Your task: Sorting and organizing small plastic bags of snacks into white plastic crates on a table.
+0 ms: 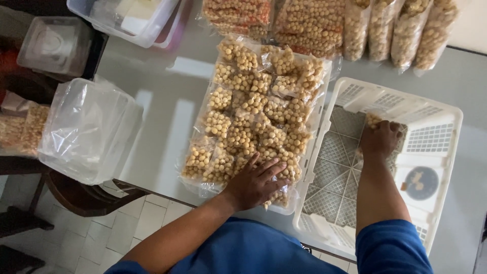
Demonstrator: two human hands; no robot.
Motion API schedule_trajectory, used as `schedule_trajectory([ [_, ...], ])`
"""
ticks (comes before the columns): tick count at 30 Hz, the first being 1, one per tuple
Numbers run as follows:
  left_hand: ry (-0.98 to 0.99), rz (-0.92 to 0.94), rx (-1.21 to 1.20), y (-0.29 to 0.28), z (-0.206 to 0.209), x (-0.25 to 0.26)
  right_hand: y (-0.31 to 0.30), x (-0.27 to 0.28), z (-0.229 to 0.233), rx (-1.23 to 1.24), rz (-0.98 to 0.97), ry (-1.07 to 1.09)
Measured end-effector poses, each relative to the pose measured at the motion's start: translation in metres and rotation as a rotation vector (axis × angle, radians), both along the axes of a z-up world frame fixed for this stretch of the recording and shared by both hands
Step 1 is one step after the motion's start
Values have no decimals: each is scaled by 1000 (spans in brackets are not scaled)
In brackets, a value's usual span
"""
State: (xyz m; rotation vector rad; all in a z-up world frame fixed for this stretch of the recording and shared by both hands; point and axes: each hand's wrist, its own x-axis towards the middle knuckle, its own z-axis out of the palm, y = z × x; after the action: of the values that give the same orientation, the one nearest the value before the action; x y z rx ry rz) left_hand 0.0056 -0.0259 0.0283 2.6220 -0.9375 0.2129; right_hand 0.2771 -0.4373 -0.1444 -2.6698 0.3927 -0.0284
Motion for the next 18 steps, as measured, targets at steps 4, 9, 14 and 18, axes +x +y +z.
schedule_trajectory([
  [4, 24, -10, 3, 1, -3, 0, -16, -3, -21, -30, 23, -137],
  [9, 37, -11, -37, 2, -2, 2, -35, -2, -55, 61, -99, -438],
  [14, -7, 56, -91, 15, 7, 17, -21, -20, -16, 199, -136, -436],
  [18, -65, 202, -225, 44, 2, 53, 52, -58, 98, 325, -18, -325],
])
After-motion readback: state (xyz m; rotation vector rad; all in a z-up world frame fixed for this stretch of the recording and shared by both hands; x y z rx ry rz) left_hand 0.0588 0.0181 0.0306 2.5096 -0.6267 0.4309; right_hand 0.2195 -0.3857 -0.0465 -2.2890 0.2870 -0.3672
